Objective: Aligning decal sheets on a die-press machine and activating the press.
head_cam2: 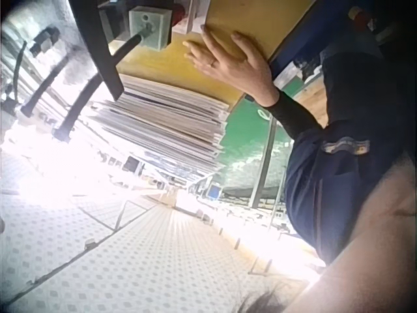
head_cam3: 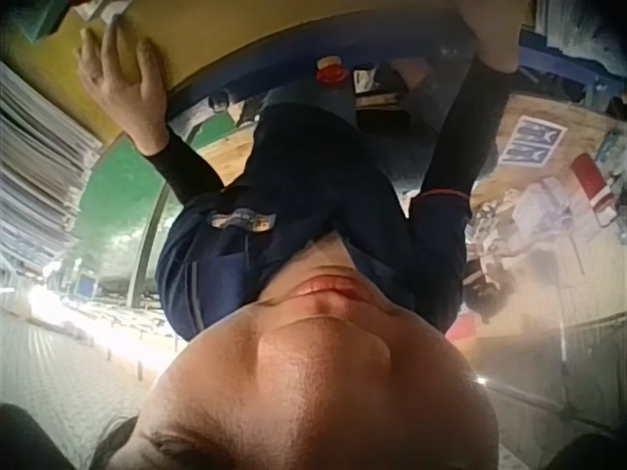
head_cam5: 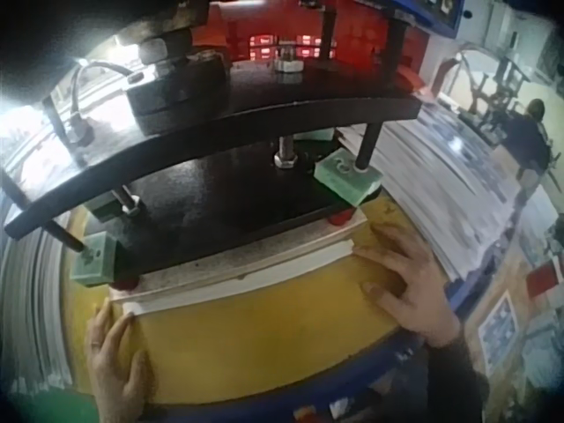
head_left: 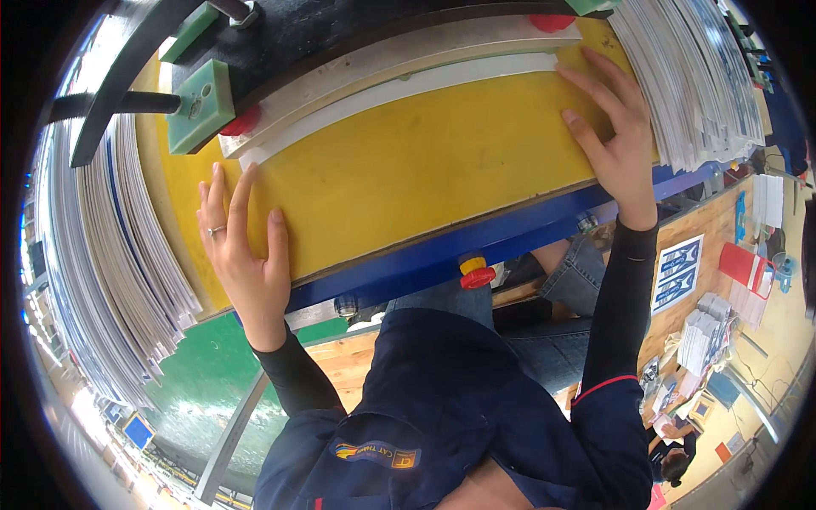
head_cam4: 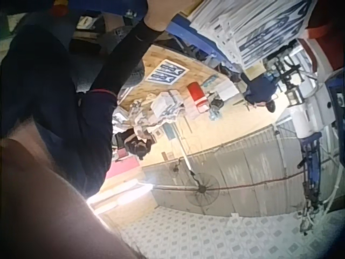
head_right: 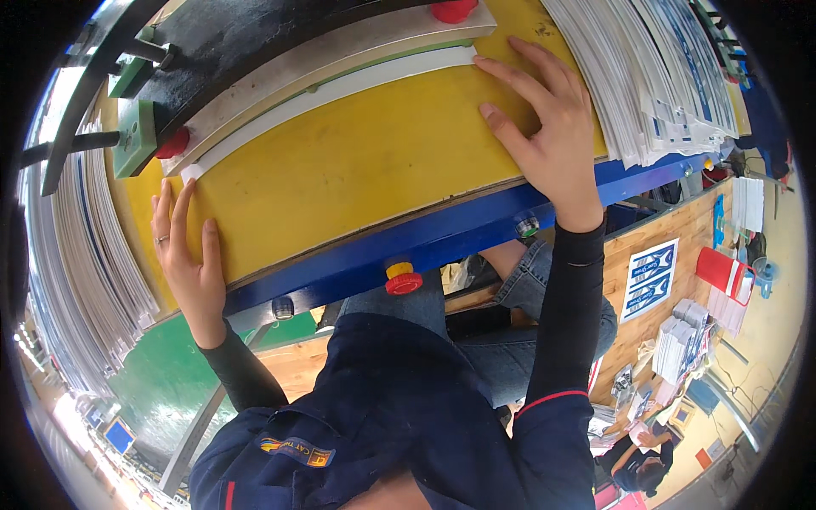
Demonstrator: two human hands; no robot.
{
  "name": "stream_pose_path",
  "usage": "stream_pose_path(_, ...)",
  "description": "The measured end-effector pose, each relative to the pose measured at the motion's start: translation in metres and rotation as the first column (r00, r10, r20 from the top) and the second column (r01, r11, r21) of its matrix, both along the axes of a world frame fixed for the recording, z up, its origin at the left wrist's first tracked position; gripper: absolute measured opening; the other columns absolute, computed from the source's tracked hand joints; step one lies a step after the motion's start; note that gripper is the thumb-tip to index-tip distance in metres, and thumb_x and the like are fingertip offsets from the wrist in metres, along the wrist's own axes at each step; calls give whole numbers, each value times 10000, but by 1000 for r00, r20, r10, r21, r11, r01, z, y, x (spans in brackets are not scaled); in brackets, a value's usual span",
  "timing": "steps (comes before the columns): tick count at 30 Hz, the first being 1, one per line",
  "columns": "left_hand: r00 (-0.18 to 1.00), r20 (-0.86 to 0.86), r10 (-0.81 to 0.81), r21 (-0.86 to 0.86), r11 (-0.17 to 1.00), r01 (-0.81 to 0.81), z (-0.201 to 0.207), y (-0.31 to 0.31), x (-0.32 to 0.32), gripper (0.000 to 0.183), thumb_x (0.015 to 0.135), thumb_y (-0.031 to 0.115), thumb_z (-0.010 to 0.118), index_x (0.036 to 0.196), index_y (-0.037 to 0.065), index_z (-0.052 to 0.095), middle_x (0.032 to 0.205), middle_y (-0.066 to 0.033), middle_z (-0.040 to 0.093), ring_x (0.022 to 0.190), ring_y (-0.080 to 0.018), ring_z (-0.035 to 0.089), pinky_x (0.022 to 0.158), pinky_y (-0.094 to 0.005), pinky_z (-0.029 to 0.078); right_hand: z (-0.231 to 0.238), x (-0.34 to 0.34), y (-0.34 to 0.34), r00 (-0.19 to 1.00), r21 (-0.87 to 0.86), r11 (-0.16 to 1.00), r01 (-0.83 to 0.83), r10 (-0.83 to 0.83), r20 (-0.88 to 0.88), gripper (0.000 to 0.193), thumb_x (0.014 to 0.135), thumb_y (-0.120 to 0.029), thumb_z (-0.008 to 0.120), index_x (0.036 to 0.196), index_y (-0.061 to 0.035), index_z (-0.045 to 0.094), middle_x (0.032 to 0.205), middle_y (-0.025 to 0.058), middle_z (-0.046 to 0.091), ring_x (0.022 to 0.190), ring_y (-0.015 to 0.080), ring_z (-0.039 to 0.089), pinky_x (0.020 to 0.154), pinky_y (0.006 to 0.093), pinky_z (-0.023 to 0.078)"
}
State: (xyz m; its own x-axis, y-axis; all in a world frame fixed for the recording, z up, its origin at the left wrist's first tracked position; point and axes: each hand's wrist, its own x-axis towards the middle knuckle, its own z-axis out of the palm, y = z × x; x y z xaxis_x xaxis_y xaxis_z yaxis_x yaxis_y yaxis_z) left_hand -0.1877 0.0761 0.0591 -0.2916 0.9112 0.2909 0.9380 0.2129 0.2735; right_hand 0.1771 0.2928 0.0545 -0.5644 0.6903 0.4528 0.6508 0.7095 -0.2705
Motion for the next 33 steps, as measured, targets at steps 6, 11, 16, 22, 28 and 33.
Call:
stream_pose_path(6,1000,5,-8,14,1000,8,0,1,1,448,982,206,577,1421,125,606,1585,-162,450,1491,-398,364,1226,-506,260,-2,1,0,1000,-6,1000,-8,8,-11,414,866,-299,721,1278,-256,731,1442,104,596,1329,340,528,1123,467,405)
stream_pose_path(11,1000,15,-5,20,1000,4,-1,1,0,447,980,195,580,1421,127,608,1583,-167,452,1490,-405,362,1227,-505,256,-3,1,1,1000,5,1000,-11,11,1,416,871,-295,716,1285,-259,728,1445,105,595,1333,338,527,1130,470,403)
stream_pose_path(16,1000,28,-11,62,998,9,-3,1,-2,465,938,195,626,1401,153,627,1565,-162,473,1476,-420,383,1216,-549,256,-4,2,2,1000,31,999,-10,10,21,414,874,-293,710,1286,-256,727,1443,111,596,1329,336,535,1129,469,412)
stream_pose_path(22,999,40,-10,78,997,6,-5,1,-3,476,911,201,654,1386,173,642,1558,-159,483,1470,-428,393,1210,-576,252,-3,2,2,1000,24,1000,-17,17,14,407,881,-290,702,1285,-244,728,1439,117,597,1324,339,539,1128,462,415)
stream_pose_path(28,999,46,-4,78,997,0,-6,1,-3,475,902,199,660,1376,180,648,1558,-157,484,1471,-427,390,1210,-578,248,-2,0,1,1000,-12,1000,-6,6,7,411,884,-279,699,1291,-235,725,1447,119,592,1330,336,536,1138,453,404)
stream_pose_path(33,999,52,-2,81,997,-2,-5,2,-2,471,899,199,662,1369,181,653,1550,-158,491,1470,-431,387,1208,-578,250,1,0,1,1000,-1,1000,-20,20,23,410,893,-274,692,1298,-226,721,1448,121,593,1333,335,536,1146,450,394)
